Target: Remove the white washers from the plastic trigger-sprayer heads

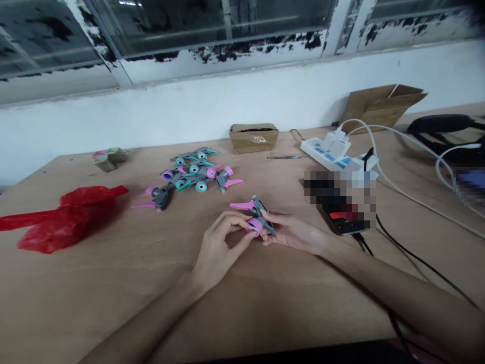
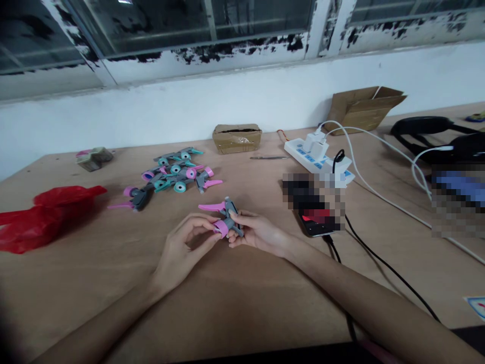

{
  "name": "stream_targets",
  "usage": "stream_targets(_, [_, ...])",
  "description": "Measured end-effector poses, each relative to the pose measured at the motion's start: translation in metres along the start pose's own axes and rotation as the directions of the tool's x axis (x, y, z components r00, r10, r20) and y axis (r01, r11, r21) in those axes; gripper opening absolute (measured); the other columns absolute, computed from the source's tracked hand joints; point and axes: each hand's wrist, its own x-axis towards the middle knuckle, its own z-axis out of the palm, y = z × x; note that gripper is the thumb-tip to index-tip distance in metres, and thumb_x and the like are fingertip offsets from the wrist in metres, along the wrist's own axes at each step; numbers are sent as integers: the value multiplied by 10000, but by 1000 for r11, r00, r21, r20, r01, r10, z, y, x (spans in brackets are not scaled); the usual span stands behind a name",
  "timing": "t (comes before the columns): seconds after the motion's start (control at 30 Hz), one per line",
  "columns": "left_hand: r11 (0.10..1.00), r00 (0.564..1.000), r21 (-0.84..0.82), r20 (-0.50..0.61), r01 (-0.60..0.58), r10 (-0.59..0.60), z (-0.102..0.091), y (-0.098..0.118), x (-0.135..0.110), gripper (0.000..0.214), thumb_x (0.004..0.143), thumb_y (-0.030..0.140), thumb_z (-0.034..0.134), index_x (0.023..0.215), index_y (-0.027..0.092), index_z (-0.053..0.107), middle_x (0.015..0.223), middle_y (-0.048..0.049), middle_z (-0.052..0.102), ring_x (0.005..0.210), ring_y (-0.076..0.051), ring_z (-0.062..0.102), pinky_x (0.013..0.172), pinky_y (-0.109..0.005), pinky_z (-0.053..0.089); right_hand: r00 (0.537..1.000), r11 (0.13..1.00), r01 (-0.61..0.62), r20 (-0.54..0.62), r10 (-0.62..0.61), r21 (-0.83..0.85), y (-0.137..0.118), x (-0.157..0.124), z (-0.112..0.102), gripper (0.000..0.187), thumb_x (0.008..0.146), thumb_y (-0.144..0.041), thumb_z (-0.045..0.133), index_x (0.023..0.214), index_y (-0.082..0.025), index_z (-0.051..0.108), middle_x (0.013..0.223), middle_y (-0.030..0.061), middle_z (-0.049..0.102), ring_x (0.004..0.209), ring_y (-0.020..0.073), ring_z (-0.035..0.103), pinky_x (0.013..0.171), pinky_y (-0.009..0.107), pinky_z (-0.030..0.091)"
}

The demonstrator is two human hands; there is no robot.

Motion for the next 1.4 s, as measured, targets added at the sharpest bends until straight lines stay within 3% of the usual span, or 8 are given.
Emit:
stream_targets(0.3, [994, 995, 110, 102, 13, -24, -8, 6, 2, 70, 806, 242, 626, 781, 191, 584, 1012, -43, 605, 937, -166, 602, 822, -333, 513, 1000, 999, -13, 27, 12, 48, -2, 0, -2, 214, 859, -341, 579, 937, -142, 563, 735, 18, 584, 639, 103, 564, 658, 262, 491])
stream_targets(0.47, [998, 1000, 57, -12, 24, -23, -11, 4, -4, 32, 821, 225, 605, 826, 197, 591, 960, -35, 628, 906, -160, 618, 790, -307, 523, 998, 985, -47, 50, 40, 165, -6, -1, -4, 176, 863, -320, 570, 893, -147, 578, 706, 24, 587, 634, 102, 550, 667, 252, 481])
stream_targets(0.6, [983, 978, -114, -134, 147, -161, -10, -7, -6, 155, 814, 251, 617, 953, 206, 566, 854, -4, 649, 743, -128, 644, 654, -246, 557, 995, 962, -101, 9, 102, 252, -8, -2, -3, 152, 848, -312, 580, 873, -162, 572, 683, 4, 570, 587, 94, 515, 643, 255, 470])
stream_targets(0.67, [972, 969, -114, -115, 207, -220, -11, -11, -3, 203, 814, 292, 613, 992, 201, 574, 877, -12, 654, 735, -132, 642, 647, -256, 571, 994, 959, -112, 12, 112, 259, -9, -3, -3, 154, 838, -319, 585, 826, -167, 562, 636, -12, 545, 566, 96, 499, 634, 260, 464])
stream_targets(0.8, [957, 957, 23, -1, 289, -289, -13, -18, 4, 220, 848, 364, 545, 963, 199, 637, 902, -26, 665, 741, -141, 642, 637, -259, 577, 993, 956, -115, 16, 115, 269, -9, -3, -4, 154, 834, -308, 574, 758, -178, 539, 576, -35, 507, 523, 91, 466, 631, 266, 458])
stream_targets(0.97, [953, 980, 233, -2, 193, -198, -18, -27, 10, 181, 860, 327, 531, 909, 235, 678, 924, -15, 670, 771, -149, 639, 680, -264, 549, 994, 966, -101, -22, 109, 237, -11, -4, -2, 137, 838, -302, 550, 770, -185, 564, 582, -31, 513, 511, 90, 468, 632, 275, 478])
stream_targets(1.2, [884, 988, 447, 6, 137, -156, -27, -41, 14, 157, 870, 297, 527, 907, 252, 673, 932, 12, 705, 853, -180, 651, 821, -326, 495, 980, 981, 1, -197, -39, -194, -19, -4, -11, 255, 781, -410, 636, 851, -166, 616, 579, -38, 493, 504, 73, 462, 505, 204, 460])
stream_targets(1.4, [872, 992, 475, -27, 120, -122, -31, -46, 15, 177, 879, 287, 501, 945, 258, 663, 990, 7, 705, 913, -190, 645, 828, -336, 497, 915, 640, -65, -302, -268, -765, -21, -6, -18, 396, 784, -567, 554, 748, -173, 577, 596, -10, 549, 443, 83, 484, 398, 202, 401])
